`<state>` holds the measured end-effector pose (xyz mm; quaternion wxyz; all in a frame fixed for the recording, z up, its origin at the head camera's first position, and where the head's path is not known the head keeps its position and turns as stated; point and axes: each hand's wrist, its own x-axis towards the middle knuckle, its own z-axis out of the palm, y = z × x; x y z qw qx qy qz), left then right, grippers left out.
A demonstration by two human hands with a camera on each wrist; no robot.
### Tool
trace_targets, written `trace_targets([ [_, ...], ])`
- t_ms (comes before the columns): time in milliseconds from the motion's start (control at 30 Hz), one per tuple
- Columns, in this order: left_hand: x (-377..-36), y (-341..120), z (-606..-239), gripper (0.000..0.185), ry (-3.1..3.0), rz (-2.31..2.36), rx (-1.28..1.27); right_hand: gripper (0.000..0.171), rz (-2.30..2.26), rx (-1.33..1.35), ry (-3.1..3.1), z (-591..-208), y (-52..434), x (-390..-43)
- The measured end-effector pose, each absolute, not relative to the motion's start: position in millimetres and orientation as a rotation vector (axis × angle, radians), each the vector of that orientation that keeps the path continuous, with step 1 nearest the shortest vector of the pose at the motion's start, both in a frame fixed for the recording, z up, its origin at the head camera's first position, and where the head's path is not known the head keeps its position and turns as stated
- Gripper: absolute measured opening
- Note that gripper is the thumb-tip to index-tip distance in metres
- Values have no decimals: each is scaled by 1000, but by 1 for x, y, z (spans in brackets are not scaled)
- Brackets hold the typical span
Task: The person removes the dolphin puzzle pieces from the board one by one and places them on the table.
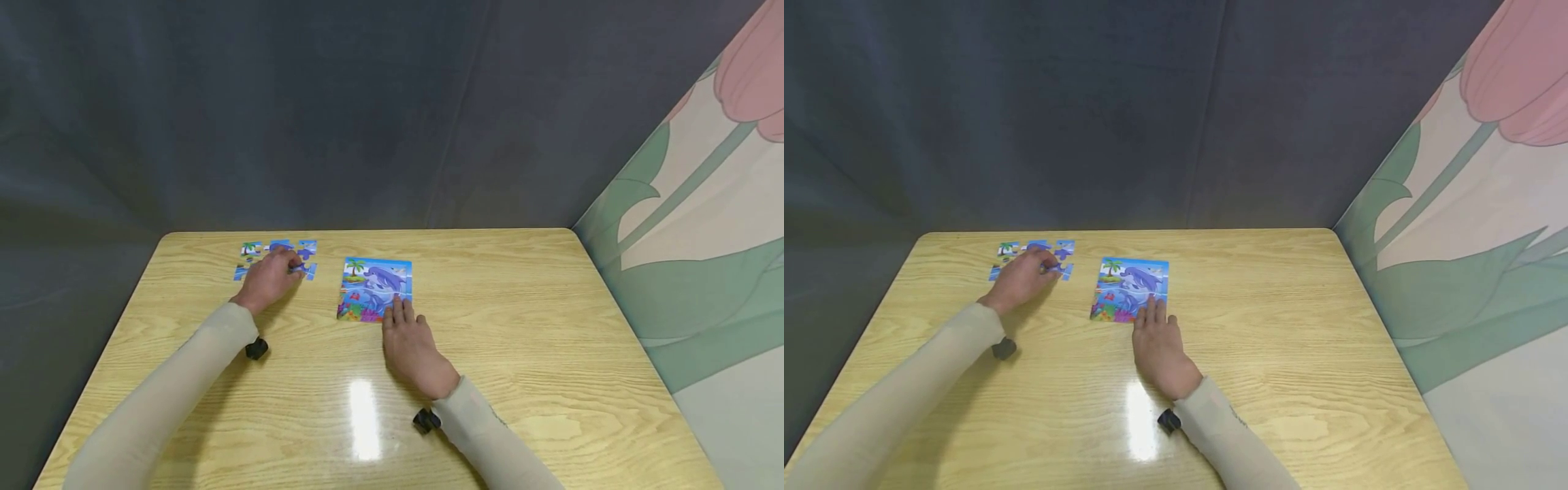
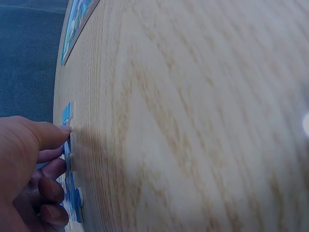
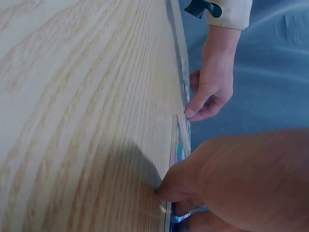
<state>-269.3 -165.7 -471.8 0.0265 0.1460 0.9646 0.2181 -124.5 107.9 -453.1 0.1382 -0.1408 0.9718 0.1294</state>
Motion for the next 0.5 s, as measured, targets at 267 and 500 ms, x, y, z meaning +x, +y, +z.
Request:
trace_targets([
  [267,-271,-165,-473,23,2991,708,381,49,355,-411,2807,-451,107,-125],
  [500,-261,-148,-466,31,2964,798,476,49,361,-402,2807,-449,108,-125],
])
